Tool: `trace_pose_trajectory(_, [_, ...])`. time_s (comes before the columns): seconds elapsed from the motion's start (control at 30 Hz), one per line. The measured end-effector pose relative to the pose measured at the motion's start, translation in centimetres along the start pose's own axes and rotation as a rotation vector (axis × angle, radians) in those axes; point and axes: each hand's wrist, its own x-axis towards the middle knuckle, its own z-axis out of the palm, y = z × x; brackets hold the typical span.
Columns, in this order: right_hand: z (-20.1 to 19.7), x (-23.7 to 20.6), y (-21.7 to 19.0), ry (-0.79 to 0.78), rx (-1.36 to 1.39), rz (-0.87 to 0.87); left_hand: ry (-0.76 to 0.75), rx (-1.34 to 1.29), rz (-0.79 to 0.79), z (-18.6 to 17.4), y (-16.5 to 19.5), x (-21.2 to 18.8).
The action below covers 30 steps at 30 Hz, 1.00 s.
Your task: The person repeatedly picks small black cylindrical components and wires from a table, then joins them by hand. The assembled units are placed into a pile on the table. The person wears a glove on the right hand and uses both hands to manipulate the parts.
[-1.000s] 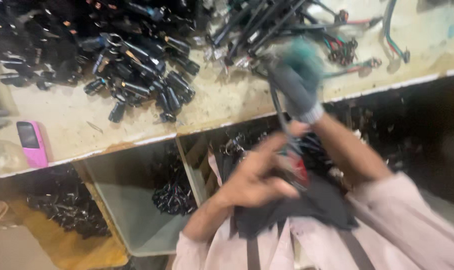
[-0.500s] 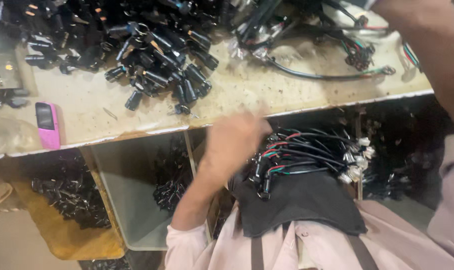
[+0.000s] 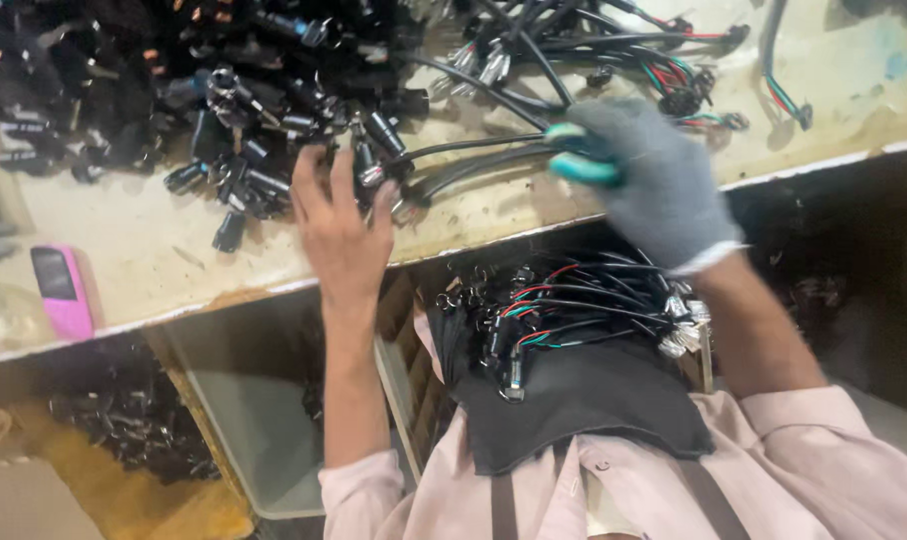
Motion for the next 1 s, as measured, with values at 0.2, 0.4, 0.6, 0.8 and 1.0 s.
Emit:
trace_pose_trajectory(0.2, [-5.3, 1.7, -3.4, -0.024, -0.162, 0.132, -0.154, 0.012, 0.015, -2.4, -1.2, -0.2])
trace_pose_trajectory(0.4, [-3.2, 2.0, -1.1, 0.047, -0.209, -0.138, 0.073, -0.339, -0.097, -2.3, -0.9, 0.0])
trace_pose_trajectory(0.6, [-1.1, -3.2, -1.7, -0.173, -0.322, -0.029, 0.115, -1.501, -0.275, -3.1, 5.4, -3.3])
trace_pose_trajectory(0.8, [2.7, -3.0, 1.7, -0.267, -0.334, -0.007, -0.661, -2.067, -0.636, -0.4, 13.3, -6.2])
trace_pose_trajectory(1.0, [-0.4, -0.9, -1.8, -0.197, 0.141, 0.256, -0.659, -1.491, -0.411, -1.7, 10.8, -6.3])
